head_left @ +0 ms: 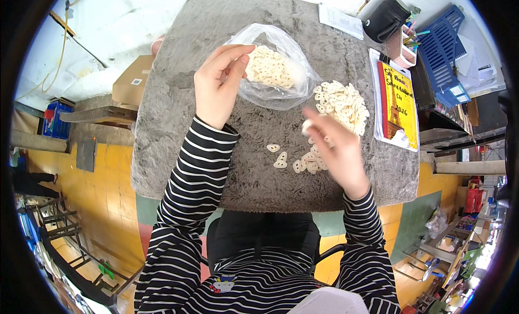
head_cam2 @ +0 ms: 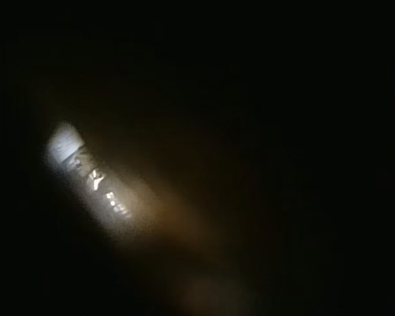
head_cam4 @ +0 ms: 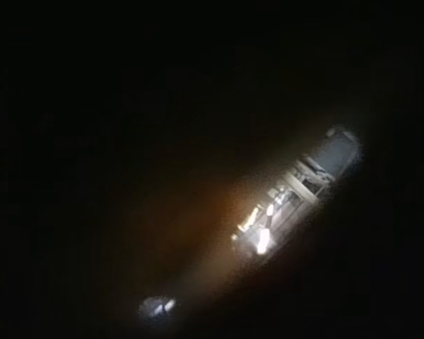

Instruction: The person repeatedly picks up small white circular craft pieces from a plastic bag and places them onto a gray towel on the table. The person handles the pieces one at a time, occasionally adjusting their position on the towel.

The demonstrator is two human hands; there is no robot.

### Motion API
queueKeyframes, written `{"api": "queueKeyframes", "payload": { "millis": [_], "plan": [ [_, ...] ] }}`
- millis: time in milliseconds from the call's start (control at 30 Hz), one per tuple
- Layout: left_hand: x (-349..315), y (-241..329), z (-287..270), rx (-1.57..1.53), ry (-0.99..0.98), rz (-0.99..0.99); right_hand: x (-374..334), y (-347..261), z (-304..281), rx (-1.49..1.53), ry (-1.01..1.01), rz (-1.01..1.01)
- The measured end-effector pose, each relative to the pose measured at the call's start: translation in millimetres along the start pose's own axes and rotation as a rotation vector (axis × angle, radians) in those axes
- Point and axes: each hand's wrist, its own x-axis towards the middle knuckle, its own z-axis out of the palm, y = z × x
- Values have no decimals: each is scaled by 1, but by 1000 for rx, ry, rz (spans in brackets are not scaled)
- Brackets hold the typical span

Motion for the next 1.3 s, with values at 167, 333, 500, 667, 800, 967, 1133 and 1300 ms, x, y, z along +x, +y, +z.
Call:
{"api": "queueKeyframes", "payload": {
  "millis": [167,333,500,667,800,967,1133,1300],
  "plan": [
    [1,0,-9,-76,-281,-140,49,-12,-23,73,307,-27],
    [-2,3,-6,-66,-386,-174,94,-1,-15,120,176,68],
    [-1,5,-11,-51,-418,-171,75,26,-40,101,297,42],
    [-5,6,-16,-149,-934,-92,41,92,-72,65,245,172],
    [-37,8,14,285,-1431,64,19,148,-66,5,69,192],
    [-82,0,49,694,-1323,197,5,167,-41,-101,-53,142],
    [-89,-12,67,639,-996,405,7,142,-31,65,-178,55],
    [-83,-25,74,652,-847,361,7,116,-16,29,-216,-5]
  ]
}}
